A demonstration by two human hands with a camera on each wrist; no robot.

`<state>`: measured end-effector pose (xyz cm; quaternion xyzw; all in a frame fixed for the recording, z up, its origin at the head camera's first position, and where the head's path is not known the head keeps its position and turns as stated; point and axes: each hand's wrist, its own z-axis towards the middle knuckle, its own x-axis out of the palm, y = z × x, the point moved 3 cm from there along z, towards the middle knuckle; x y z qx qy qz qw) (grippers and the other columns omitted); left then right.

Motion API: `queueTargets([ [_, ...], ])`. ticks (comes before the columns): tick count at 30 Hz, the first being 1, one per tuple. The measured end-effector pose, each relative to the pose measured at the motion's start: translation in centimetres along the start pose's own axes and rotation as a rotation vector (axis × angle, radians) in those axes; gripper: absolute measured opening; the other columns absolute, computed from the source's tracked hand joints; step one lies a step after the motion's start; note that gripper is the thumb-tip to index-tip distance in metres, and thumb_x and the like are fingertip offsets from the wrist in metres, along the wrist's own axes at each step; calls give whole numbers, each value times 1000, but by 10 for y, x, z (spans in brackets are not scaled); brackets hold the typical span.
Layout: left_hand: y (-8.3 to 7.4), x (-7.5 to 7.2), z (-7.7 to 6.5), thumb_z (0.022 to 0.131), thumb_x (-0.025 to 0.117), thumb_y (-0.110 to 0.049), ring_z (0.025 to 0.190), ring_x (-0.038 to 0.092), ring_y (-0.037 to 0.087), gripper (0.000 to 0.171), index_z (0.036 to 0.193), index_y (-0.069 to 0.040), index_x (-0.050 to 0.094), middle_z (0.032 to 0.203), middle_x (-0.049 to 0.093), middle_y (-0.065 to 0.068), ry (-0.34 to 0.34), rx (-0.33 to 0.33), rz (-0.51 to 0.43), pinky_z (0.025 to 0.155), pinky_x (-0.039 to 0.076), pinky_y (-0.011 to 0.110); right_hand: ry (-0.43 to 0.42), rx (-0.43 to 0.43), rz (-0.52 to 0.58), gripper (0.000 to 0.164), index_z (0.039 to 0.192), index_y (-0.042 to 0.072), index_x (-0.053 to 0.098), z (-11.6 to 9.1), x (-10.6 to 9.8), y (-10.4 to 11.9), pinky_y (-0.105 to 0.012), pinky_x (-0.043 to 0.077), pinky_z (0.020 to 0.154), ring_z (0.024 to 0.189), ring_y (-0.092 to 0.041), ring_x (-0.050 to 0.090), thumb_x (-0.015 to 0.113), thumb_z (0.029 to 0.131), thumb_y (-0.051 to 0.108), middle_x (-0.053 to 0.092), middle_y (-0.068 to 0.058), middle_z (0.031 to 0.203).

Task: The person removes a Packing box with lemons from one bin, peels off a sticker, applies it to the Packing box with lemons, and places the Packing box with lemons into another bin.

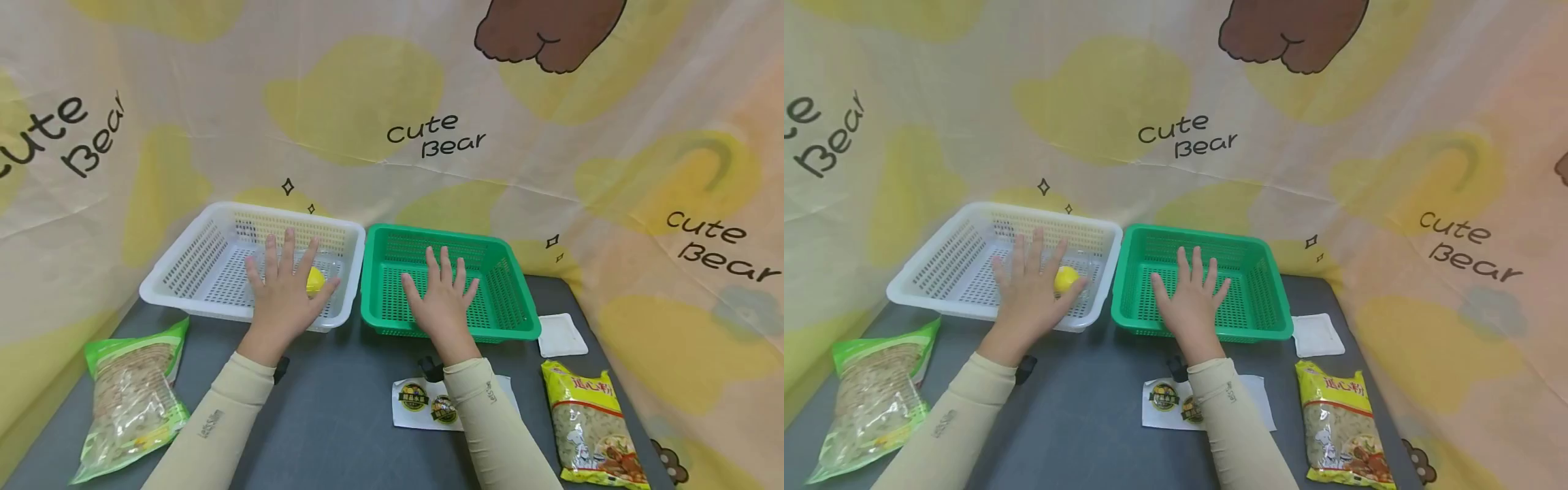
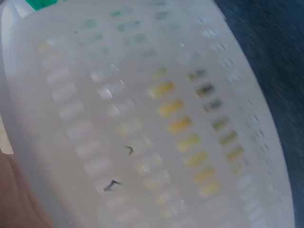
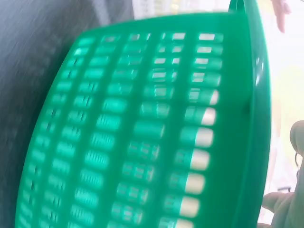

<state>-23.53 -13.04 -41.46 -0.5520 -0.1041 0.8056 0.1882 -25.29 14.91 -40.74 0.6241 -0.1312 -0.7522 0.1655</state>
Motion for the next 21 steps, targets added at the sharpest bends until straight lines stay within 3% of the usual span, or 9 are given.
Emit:
queueTargets([
  [12,56,-24,-20,102,50,-66,159,-18,42,86,171,-21,23,177,-6,15,5,-81,39,114,-20,72,33,-63,30,80,172,28,18,-4,25,54,-71,-9,120,162,-36,-8,39,106,69,4,1,178],
  [21,93,-37,-27,104,45,-68,157,-23,45,87,171,-19,22,176,-9,17,12,-153,44,110,-22,76,52,-151,64,79,171,28,20,-8,38,104,-69,0,123,162,-38,-3,42,106,66,5,-2,179],
])
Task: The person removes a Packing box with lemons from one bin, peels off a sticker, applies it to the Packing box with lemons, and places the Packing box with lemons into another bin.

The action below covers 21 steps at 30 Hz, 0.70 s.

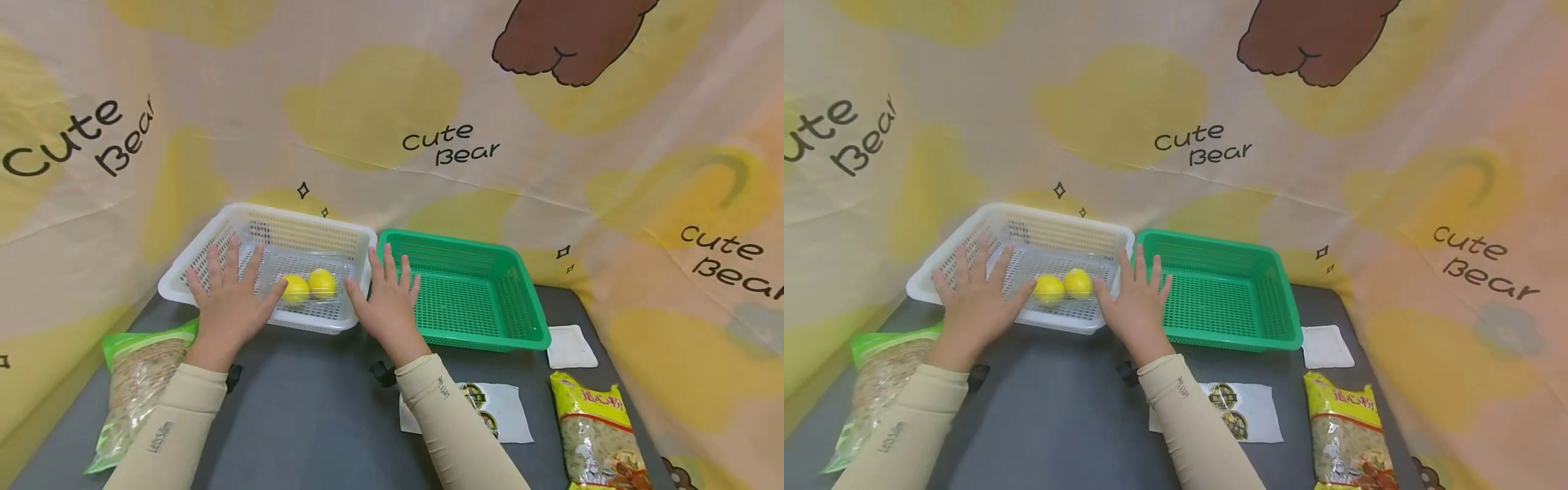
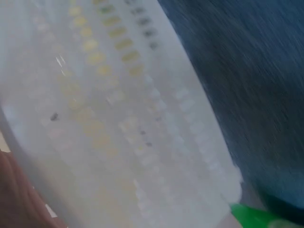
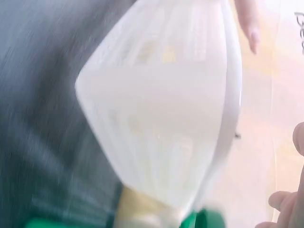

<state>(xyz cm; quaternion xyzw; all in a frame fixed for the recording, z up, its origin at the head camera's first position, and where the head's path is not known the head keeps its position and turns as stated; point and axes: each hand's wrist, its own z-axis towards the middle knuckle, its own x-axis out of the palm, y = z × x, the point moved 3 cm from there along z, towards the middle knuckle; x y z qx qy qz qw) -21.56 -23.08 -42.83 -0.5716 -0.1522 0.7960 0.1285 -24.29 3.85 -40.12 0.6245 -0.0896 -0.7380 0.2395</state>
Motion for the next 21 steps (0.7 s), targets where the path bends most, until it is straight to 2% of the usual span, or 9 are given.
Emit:
queueTargets([
  [7,36,-6,1,105,43,-66,156,-21,49,86,170,-15,23,175,-12,18,-27,-49,5,110,-22,76,65,-75,104,78,171,24,23,-5,23,38,-63,9,125,162,-37,-6,45,106,62,2,-7,179],
  [10,49,-10,4,105,40,-66,156,-23,48,86,170,-13,21,174,-14,20,-17,-60,-3,110,-22,77,103,-81,156,79,171,26,21,-5,35,49,-64,13,125,162,-36,-7,47,106,62,-1,-8,178],
  [14,59,-13,11,105,35,-69,153,-29,49,89,170,-11,18,172,-20,21,35,-78,-9,108,-21,79,110,-27,196,79,171,28,22,2,46,55,-67,19,122,161,-39,-5,49,105,61,-5,-8,178],
  [17,60,-15,17,103,32,-74,150,-34,50,93,171,-12,14,171,-24,22,90,-100,1,109,-17,81,108,15,225,78,170,28,25,11,49,59,-68,25,119,161,-41,-3,51,104,61,-7,-8,178],
  [21,61,-18,20,101,28,-79,148,-34,55,98,171,-13,9,169,-24,27,156,-144,20,111,-11,82,153,68,280,77,170,31,27,24,54,64,-68,31,117,161,-42,-2,52,104,62,-9,-7,178],
])
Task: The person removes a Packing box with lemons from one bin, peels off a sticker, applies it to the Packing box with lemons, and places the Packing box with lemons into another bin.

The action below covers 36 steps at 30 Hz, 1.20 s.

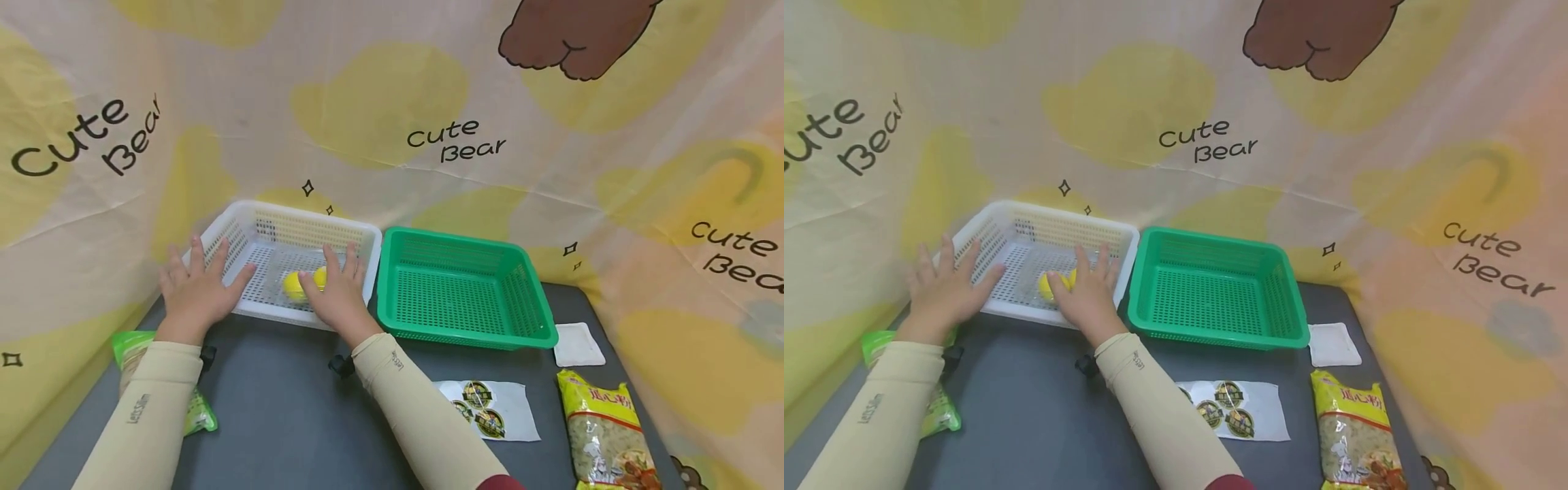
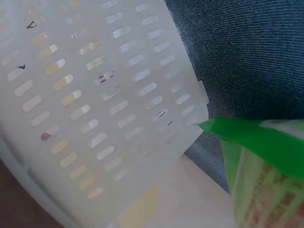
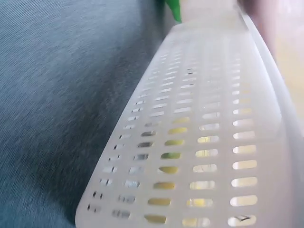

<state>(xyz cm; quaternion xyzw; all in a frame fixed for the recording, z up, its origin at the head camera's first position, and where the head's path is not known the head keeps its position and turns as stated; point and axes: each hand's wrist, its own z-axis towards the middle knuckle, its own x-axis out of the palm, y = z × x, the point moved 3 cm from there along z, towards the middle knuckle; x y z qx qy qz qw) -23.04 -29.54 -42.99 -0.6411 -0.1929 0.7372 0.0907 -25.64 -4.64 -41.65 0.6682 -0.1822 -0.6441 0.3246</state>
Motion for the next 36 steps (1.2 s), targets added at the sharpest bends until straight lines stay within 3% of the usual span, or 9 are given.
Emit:
queueTargets([
  [8,-4,0,0,96,22,-86,148,-19,66,105,171,-14,4,165,-19,39,61,-51,2,112,-9,81,103,233,152,77,168,45,21,26,11,-9,-74,28,115,159,-50,2,52,102,70,-10,-12,177],
  [13,-4,0,1,96,21,-86,149,-18,66,106,171,-13,4,164,-20,40,71,-59,19,113,-7,81,149,311,153,84,166,48,25,34,18,-14,-75,28,114,157,-54,11,64,95,70,-10,-16,176],
  [17,-4,-3,2,95,21,-87,149,-16,66,107,171,-13,5,165,-19,39,60,-65,32,113,-6,81,154,336,153,92,165,49,28,38,20,-12,-73,33,113,154,-53,23,76,89,64,-6,-17,176],
  [23,-5,-7,0,95,21,-87,150,-15,66,107,170,-12,5,165,-17,40,68,-78,46,114,-4,81,126,353,144,95,164,48,35,40,21,-9,-64,44,108,138,-43,47,86,84,56,16,-17,171],
  [36,-5,-2,1,96,20,-87,149,-16,66,106,170,-12,6,164,-17,41,82,-87,58,114,-5,80,113,253,100,85,162,45,41,41,21,-9,-43,54,101,130,-34,58,85,90,49,19,-13,170],
])
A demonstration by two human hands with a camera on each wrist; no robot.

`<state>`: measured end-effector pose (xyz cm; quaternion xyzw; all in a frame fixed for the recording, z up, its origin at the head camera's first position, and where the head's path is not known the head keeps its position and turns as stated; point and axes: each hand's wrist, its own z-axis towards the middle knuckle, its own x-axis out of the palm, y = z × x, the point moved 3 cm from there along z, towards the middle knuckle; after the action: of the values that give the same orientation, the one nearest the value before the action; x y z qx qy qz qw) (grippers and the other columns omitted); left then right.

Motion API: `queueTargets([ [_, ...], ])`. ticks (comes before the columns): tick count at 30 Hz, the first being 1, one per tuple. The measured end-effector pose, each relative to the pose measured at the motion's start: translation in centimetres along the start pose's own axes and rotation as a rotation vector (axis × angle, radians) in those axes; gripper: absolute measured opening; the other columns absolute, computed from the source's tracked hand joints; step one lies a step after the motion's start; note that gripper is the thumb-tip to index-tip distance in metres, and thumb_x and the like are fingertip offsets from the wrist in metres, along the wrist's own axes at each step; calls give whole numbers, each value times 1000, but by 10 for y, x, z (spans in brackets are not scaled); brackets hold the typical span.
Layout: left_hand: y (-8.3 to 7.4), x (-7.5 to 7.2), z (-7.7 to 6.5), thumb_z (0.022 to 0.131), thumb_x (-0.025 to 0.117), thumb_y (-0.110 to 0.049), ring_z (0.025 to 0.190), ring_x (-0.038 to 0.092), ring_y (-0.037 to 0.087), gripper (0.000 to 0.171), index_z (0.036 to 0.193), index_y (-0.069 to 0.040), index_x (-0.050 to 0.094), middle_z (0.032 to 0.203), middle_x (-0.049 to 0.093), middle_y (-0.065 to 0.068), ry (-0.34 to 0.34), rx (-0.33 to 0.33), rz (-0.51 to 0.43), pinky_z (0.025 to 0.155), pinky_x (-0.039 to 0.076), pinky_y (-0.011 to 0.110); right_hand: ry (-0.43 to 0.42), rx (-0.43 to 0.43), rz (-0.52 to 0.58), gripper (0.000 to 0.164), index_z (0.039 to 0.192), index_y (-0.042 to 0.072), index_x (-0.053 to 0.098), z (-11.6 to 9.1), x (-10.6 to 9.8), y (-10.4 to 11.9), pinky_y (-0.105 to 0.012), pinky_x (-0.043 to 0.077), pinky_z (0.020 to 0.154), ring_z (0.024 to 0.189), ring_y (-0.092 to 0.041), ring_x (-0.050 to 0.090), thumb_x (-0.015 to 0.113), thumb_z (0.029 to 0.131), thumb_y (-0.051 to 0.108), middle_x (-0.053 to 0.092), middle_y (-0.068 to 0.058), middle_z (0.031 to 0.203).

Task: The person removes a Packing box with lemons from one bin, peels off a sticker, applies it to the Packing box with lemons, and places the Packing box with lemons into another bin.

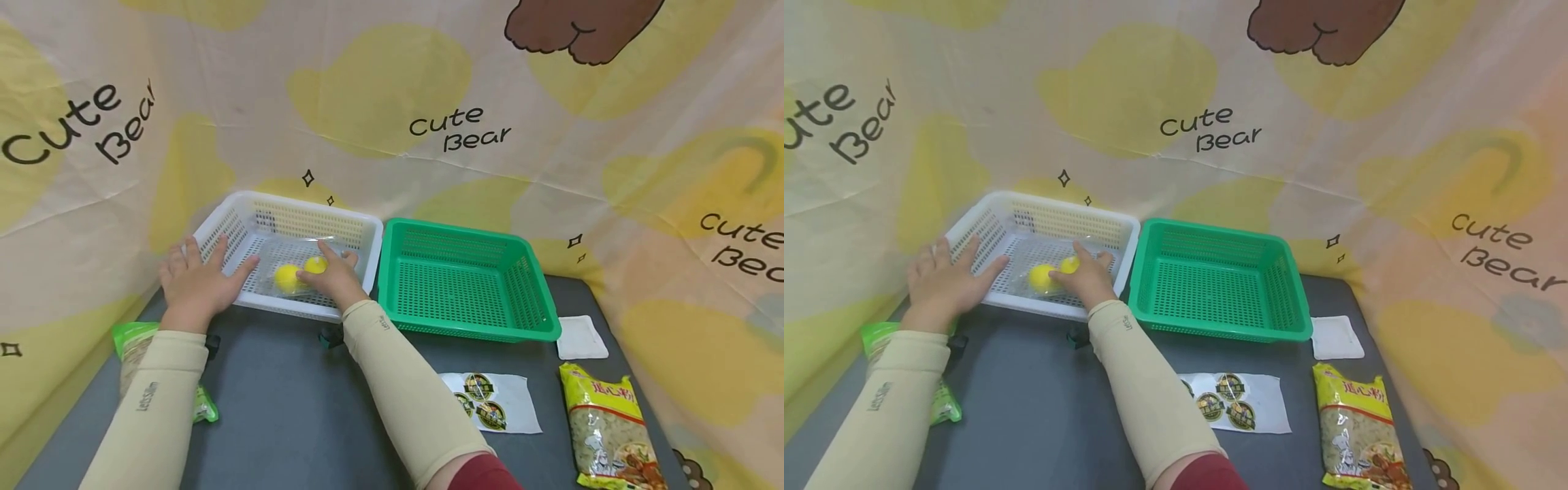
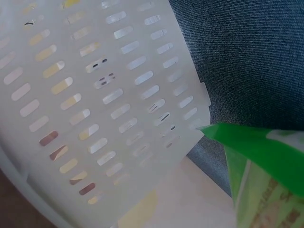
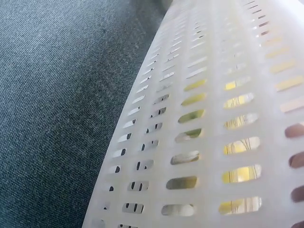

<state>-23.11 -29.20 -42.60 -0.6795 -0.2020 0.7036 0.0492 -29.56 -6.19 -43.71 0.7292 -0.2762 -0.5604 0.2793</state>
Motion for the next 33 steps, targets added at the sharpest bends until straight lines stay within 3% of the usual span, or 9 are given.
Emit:
queueTargets([
  [4,1,0,0,95,19,-88,150,-16,65,107,170,-13,6,165,-17,40,-4,-7,-5,114,-6,80,-10,-6,1,82,161,46,43,0,1,1,-39,56,94,121,-32,63,84,90,49,20,-13,168],
  [13,3,3,0,93,18,-89,150,-16,64,109,171,-13,7,165,-17,40,-11,-13,-7,114,-8,79,-28,29,35,81,162,43,42,-1,1,1,-37,56,93,120,-32,63,82,92,50,21,-15,168],
  [21,4,3,-2,94,18,-89,150,-17,63,108,170,-13,6,165,-17,39,-12,-19,-14,114,-8,79,-29,7,65,81,164,39,40,-1,0,1,-35,54,75,86,-26,66,79,94,53,19,-17,167],
  [27,1,2,0,94,19,-89,150,-17,63,108,171,-15,3,166,-15,38,-31,-2,-21,114,-9,79,-87,-63,78,79,164,36,41,-1,-5,1,-29,48,61,64,-19,52,77,96,53,16,-16,169],
  [30,0,2,1,93,19,-90,150,-17,63,109,171,-15,4,166,-15,38,-39,-3,-21,114,-9,79,-120,-93,104,80,165,35,40,0,-8,1,-28,48,61,64,-17,52,77,96,51,17,-16,169],
  [33,1,3,2,92,19,-91,150,-17,63,110,171,-15,6,167,-14,38,-42,-7,-21,114,-10,79,-155,-117,117,80,165,36,39,0,-9,1,-28,51,68,76,-18,61,76,96,52,17,-16,170],
])
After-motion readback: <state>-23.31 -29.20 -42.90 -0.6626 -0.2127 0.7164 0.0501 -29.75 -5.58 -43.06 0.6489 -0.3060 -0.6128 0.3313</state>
